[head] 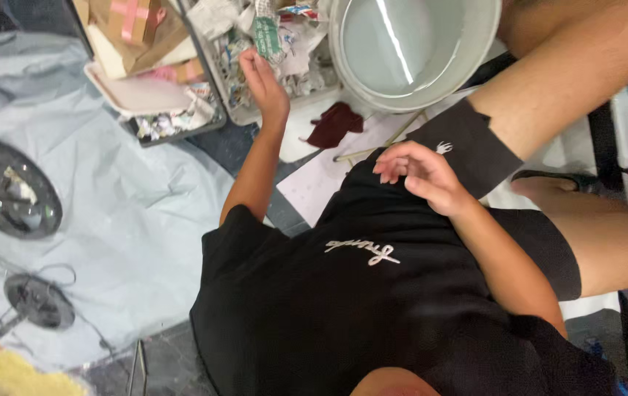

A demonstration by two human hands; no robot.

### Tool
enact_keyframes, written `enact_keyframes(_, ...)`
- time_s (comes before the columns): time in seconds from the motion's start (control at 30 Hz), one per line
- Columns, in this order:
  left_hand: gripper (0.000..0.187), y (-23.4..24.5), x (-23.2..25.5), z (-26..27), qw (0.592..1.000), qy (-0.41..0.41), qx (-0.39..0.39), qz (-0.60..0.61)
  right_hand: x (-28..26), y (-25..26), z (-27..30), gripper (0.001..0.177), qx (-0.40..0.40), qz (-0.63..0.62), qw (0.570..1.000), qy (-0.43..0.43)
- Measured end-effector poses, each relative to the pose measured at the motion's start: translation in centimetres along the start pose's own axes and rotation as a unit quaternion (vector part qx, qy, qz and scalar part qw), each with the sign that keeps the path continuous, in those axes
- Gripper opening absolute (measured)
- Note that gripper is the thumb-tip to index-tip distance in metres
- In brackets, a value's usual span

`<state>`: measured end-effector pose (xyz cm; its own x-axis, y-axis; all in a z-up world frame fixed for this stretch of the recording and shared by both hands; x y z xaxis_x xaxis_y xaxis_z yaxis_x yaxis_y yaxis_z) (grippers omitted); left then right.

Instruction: The person sits on the floor and wraps various ceramic dishes, including plates and cups, with newspaper. They fold the paper around each item and place the wrapped items on a nearby shelf.

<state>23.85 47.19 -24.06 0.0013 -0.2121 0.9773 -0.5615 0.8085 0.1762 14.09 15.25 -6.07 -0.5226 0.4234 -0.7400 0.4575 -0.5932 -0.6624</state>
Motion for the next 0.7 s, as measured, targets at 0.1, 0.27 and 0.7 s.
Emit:
enact_keyframes(0.1,0.017,-2.9,4.3,0.9,0.987,-0.006,-0.046,0.156,-0.3,1.1,0.3,0.044,0.021,-0.004,1.0,0.017)
enact_keyframes(0.27,0.021,-8.8,12.4,5.9,0.979,0.017,-0.183,0.091,-2.3,3.1,0.6,0.067,0.126,0.111,0.984,0.064)
enact_keyframes(0.7,0.023,-26.7,19.7,20.8,0.794,-0.011,-0.6,0.091,-8.9,14.6,19.3,0.028,0.444,0.12,0.812,0.359)
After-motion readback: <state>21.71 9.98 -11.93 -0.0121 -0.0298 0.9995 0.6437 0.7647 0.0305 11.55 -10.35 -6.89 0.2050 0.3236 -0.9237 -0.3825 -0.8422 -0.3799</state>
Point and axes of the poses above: each hand's wrist, its own z-axis away from the middle knuckle, its own y-axis out of the back of the hand, x = y × z, the point moved 10 cm from there along -z, towards the middle knuckle, and after that the axes turned 14 degrees about -z, right-handed, at the moved point
